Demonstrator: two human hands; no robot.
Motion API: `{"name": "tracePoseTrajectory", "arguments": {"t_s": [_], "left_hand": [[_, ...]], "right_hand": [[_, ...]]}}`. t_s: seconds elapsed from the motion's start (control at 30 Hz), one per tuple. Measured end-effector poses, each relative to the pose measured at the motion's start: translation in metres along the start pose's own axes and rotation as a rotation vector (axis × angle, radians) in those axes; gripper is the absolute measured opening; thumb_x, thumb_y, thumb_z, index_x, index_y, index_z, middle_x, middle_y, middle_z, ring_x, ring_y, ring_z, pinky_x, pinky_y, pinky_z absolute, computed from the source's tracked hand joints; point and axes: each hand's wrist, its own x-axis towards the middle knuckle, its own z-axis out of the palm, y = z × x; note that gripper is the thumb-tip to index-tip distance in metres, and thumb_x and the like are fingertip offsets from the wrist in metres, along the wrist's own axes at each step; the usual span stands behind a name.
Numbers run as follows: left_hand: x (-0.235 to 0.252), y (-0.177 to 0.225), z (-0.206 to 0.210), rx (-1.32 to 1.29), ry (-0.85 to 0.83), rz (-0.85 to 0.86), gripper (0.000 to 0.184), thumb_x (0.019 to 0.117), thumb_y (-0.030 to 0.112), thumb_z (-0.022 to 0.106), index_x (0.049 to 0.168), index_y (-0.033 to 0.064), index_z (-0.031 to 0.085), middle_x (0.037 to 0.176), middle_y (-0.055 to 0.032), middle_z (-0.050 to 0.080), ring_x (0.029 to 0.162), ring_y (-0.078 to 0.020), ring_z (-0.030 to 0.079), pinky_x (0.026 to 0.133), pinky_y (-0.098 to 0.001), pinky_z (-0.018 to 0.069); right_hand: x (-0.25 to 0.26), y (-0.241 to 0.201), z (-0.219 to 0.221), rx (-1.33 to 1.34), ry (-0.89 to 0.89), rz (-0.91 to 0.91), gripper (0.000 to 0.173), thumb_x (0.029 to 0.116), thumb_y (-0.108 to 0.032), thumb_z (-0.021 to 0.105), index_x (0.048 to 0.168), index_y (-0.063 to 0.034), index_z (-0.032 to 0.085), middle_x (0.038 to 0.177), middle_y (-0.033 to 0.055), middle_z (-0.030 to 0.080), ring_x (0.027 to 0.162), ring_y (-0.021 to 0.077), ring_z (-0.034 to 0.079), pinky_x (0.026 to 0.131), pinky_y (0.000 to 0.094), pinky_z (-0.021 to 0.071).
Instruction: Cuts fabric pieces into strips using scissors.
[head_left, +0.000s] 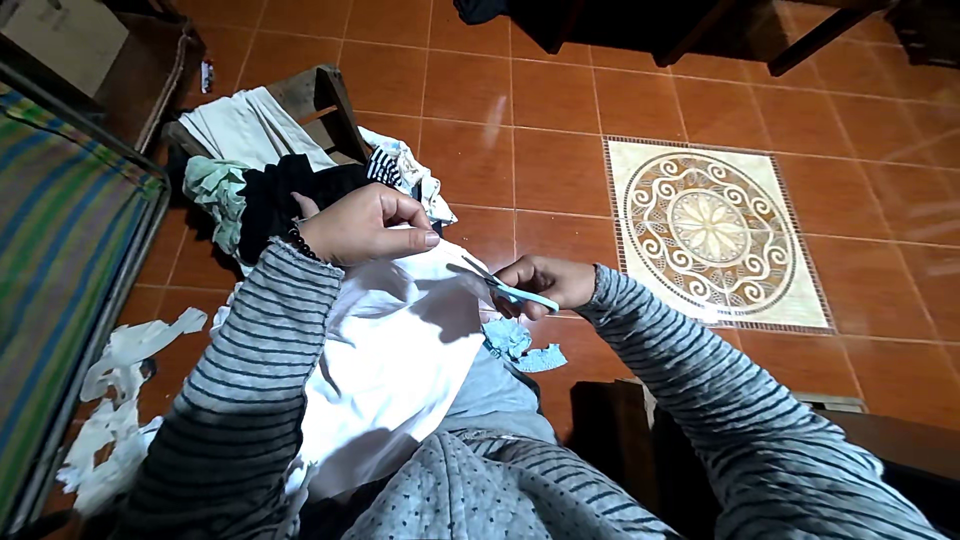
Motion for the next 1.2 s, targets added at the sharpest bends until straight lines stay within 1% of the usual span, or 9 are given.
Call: {"name": "tracePoseTrajectory", "arguments": {"t_s": [0.1, 0.3, 0.47, 0.7, 0.8, 0.87, 0.97, 1.1, 1.2], "left_hand": [[-0.002, 0.0, -0.002, 0.011, 0.019, 0.007, 0.013, 0.0929, 0.015, 0.065, 0.081, 0.0115, 0.07, 0.067, 0.0102, 0.063, 0.059, 0.0052, 0.055, 0.053, -0.0125, 0.0449], [-0.004, 0.001, -0.004, 0.009, 0.011, 0.013, 0.014, 0.0934, 0.015, 0.065, 0.081, 0.0113, 0.07, 0.066, 0.0097, 0.063, 0.058, 0.0049, 0.055, 0.052, -0.0127, 0.0446], [-0.003, 0.002, -0.003, -0.008, 0.021, 0.009, 0.014, 0.093, 0.014, 0.066, 0.08, 0.0109, 0.07, 0.066, 0.0089, 0.063, 0.058, 0.0039, 0.056, 0.053, -0.0129, 0.0451], [-0.001, 0.004, 0.0, 0.015, 0.025, 0.018, 0.013, 0.0935, 0.016, 0.066, 0.082, 0.0108, 0.071, 0.068, 0.0094, 0.064, 0.06, 0.0042, 0.057, 0.055, -0.0132, 0.047], [-0.004, 0.003, -0.001, 0.009, 0.039, 0.031, 0.01, 0.0931, 0.013, 0.066, 0.087, 0.0092, 0.072, 0.075, 0.0091, 0.068, 0.068, 0.0042, 0.062, 0.063, -0.0136, 0.0515], [-0.006, 0.004, -0.001, -0.014, 0.022, 0.018, 0.006, 0.0915, 0.012, 0.07, 0.09, 0.0082, 0.074, 0.08, 0.0081, 0.071, 0.073, 0.0037, 0.064, 0.068, -0.014, 0.0537], [-0.005, 0.004, 0.002, -0.021, 0.025, 0.002, 0.006, 0.0902, 0.013, 0.071, 0.086, 0.0091, 0.073, 0.076, 0.0077, 0.069, 0.068, 0.0034, 0.062, 0.062, -0.0137, 0.0514], [-0.001, 0.002, 0.004, -0.011, 0.033, 0.003, 0.009, 0.0919, 0.015, 0.07, 0.085, 0.0091, 0.072, 0.073, 0.0068, 0.068, 0.065, 0.0024, 0.061, 0.06, -0.0147, 0.0509], [-0.001, 0.003, 0.004, 0.009, 0.052, -0.007, 0.008, 0.0913, 0.014, 0.07, 0.085, 0.0095, 0.072, 0.072, 0.0076, 0.067, 0.064, 0.0033, 0.06, 0.059, -0.0141, 0.0496]], "right_hand": [[-0.002, 0.002, -0.002, 0.013, 0.004, 0.017, 0.037, 0.0888, -0.053, 0.074, 0.089, -0.017, 0.068, 0.079, -0.0149, 0.066, 0.072, -0.0065, 0.06, 0.064, 0.0142, 0.0488], [-0.002, 0.008, -0.002, 0.044, 0.005, -0.01, 0.03, 0.09, -0.046, 0.075, 0.084, -0.0177, 0.066, 0.075, -0.0153, 0.064, 0.068, -0.0066, 0.058, 0.061, 0.014, 0.0467], [0.0, 0.005, -0.001, 0.034, 0.015, -0.022, 0.034, 0.0916, -0.051, 0.072, 0.089, -0.0179, 0.067, 0.078, -0.0154, 0.065, 0.071, -0.0063, 0.059, 0.064, 0.0151, 0.0488], [0.006, 0.0, -0.002, 0.014, 0.009, -0.013, 0.036, 0.0906, -0.053, 0.072, 0.085, -0.018, 0.065, 0.076, -0.0152, 0.063, 0.069, -0.0058, 0.059, 0.063, 0.0155, 0.0489], [0.002, 0.004, -0.004, 0.0, 0.024, 0.021, 0.035, 0.0889, -0.05, 0.075, 0.088, -0.0161, 0.066, 0.078, -0.0137, 0.066, 0.069, -0.0057, 0.06, 0.061, 0.0141, 0.0483], [0.0, 0.006, -0.003, 0.007, 0.031, 0.027, 0.033, 0.0871, -0.047, 0.078, 0.092, -0.0151, 0.067, 0.085, -0.0123, 0.069, 0.075, -0.0045, 0.063, 0.064, 0.0149, 0.0505], [0.0, 0.008, 0.0, 0.017, 0.026, 0.018, 0.036, 0.0854, -0.044, 0.08, 0.096, -0.0124, 0.068, 0.09, -0.0091, 0.07, 0.081, -0.0017, 0.065, 0.069, 0.0173, 0.0527], [0.005, 0.004, 0.003, -0.009, 0.035, 0.033, 0.039, 0.0862, -0.049, 0.078, 0.094, -0.0128, 0.067, 0.088, -0.0101, 0.069, 0.079, -0.0027, 0.064, 0.068, 0.0166, 0.0521], [0.009, 0.001, 0.002, -0.011, 0.047, 0.032, 0.037, 0.0868, -0.049, 0.077, 0.091, -0.0138, 0.066, 0.084, -0.0118, 0.068, 0.076, -0.0042, 0.063, 0.065, 0.0147, 0.0503]]}}
